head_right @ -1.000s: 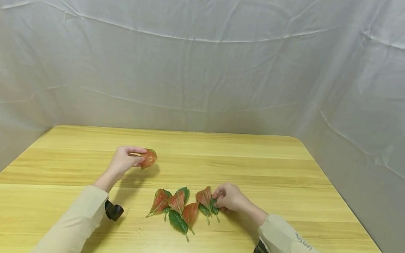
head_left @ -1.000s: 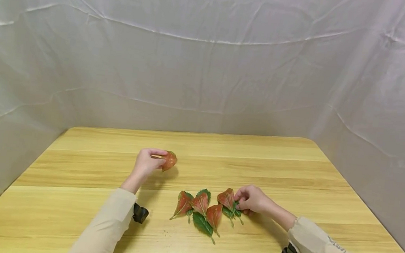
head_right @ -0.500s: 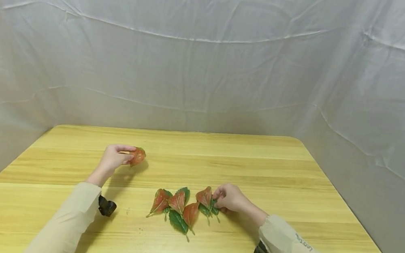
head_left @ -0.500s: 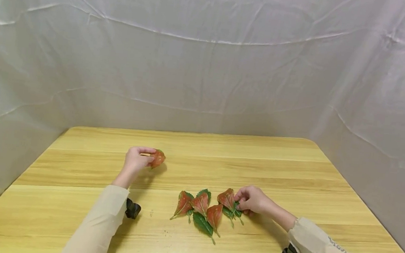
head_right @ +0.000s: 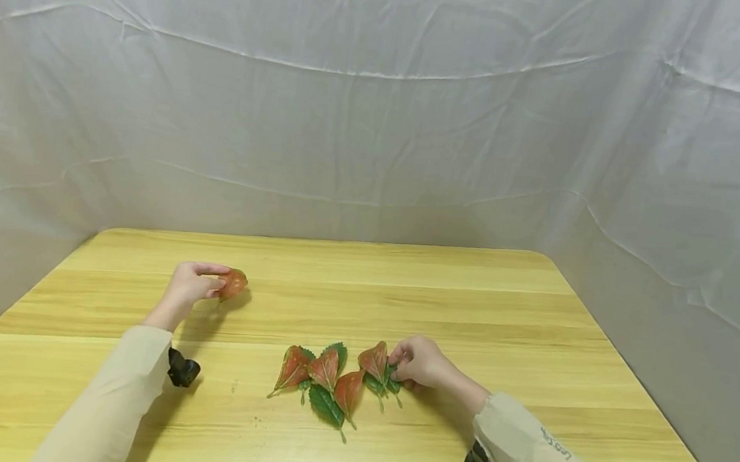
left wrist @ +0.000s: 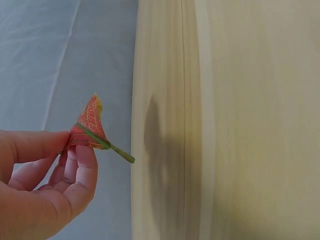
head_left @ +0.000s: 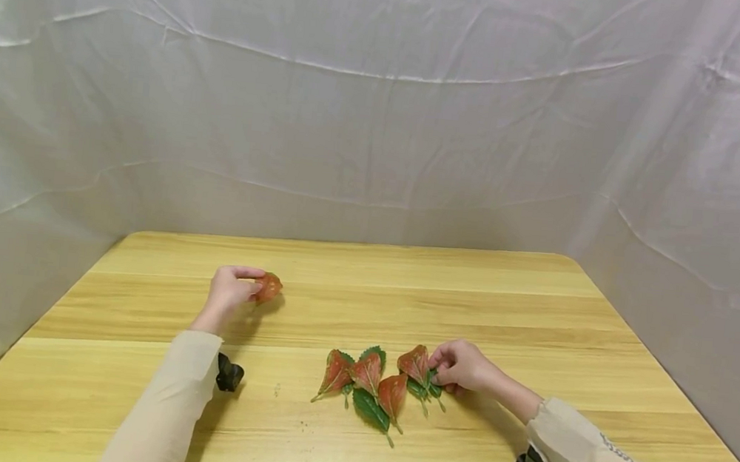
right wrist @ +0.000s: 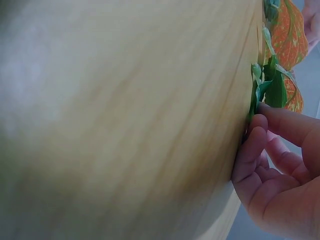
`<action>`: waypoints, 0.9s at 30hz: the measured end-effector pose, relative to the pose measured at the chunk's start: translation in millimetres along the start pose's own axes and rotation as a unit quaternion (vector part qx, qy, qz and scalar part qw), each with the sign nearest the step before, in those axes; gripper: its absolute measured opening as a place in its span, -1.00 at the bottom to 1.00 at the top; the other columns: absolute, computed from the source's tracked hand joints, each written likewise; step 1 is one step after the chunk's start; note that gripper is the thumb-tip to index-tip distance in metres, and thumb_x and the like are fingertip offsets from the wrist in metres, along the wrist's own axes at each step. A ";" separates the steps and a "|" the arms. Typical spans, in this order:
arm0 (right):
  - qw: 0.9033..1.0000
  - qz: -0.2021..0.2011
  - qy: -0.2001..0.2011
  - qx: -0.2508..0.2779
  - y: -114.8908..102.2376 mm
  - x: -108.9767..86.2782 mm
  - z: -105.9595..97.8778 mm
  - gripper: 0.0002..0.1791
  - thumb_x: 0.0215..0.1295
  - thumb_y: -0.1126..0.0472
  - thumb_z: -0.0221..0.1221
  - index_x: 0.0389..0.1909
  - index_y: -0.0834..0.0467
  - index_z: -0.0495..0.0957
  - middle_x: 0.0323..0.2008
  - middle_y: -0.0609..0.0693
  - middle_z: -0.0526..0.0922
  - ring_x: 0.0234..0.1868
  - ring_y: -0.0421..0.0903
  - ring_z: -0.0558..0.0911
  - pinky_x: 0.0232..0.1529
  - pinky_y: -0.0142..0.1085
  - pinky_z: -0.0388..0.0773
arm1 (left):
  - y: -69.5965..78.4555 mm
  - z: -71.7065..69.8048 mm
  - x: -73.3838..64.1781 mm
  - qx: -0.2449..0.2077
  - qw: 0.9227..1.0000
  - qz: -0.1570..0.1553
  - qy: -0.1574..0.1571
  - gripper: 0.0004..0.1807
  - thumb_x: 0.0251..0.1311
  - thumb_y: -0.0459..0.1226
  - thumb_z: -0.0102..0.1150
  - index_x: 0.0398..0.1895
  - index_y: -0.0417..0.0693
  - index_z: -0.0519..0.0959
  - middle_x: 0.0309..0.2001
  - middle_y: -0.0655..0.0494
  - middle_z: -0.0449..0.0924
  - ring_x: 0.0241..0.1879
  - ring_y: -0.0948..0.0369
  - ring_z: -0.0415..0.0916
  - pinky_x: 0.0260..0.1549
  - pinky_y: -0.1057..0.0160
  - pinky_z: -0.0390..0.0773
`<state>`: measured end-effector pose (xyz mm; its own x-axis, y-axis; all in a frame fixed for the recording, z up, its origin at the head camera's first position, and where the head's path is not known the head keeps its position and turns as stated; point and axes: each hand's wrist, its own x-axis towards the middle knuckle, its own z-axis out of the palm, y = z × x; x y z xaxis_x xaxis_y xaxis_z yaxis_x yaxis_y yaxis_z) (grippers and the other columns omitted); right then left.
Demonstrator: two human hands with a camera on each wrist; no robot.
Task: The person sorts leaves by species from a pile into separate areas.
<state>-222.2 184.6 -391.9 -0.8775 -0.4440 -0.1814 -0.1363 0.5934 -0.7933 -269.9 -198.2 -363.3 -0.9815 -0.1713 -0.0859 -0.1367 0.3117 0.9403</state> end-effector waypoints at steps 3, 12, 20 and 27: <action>1.000 -0.001 0.000 -0.004 0.1 0.6 -0.5 -0.89 0.01 0.49 0.18 -0.40 0.32 0.50 -0.70 -0.06 0.43 -0.70 -0.18 0.44 -0.69 -0.33 0.42 | -2.3 -3.4 2.9 0.000 1.000 -0.008 0.001 -0.65 0.12 -0.55 -0.07 0.01 -0.46 0.41 0.06 -0.35 0.33 -0.04 -0.05 0.37 -0.27 0.33 0.50; 1.000 0.000 0.000 -0.010 0.1 0.2 -1.3 -0.89 0.01 0.49 0.18 -0.40 0.32 0.51 -0.71 -0.06 0.42 -0.70 -0.18 0.44 -0.70 -0.33 0.42 | -11.3 -12.0 6.2 0.013 1.000 -0.007 0.007 -0.66 0.12 -0.56 -0.07 0.00 -0.50 0.40 0.03 -0.39 0.35 -0.14 0.03 0.42 -0.34 0.37 0.49; 1.000 -0.003 0.000 -0.004 -0.8 -0.5 -2.1 -0.88 0.01 0.49 0.19 -0.39 0.33 0.51 -0.69 -0.06 0.39 -0.70 -0.17 0.43 -0.70 -0.34 0.41 | -18.0 -15.2 10.2 0.012 1.000 -0.019 0.015 -0.65 0.12 -0.55 -0.07 0.02 -0.51 0.38 0.06 -0.40 0.30 -0.05 -0.04 0.35 -0.32 0.37 0.49; 1.000 -0.002 -0.002 -0.004 0.1 -0.6 -1.8 -0.88 0.01 0.47 0.19 -0.38 0.33 0.51 -0.69 -0.07 0.38 -0.70 -0.18 0.43 -0.70 -0.34 0.41 | -19.8 -15.2 10.0 0.011 0.999 -0.021 0.028 -0.62 0.11 -0.55 -0.08 0.04 -0.50 0.36 0.04 -0.39 0.33 -0.09 0.02 0.37 -0.28 0.36 0.47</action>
<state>-222.5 186.2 -390.9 -0.8749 -0.4496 -0.1799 -0.1446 0.5970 -0.7891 -275.0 -220.3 -377.8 -0.9657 -0.2373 -0.1057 -0.1811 0.3233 0.9288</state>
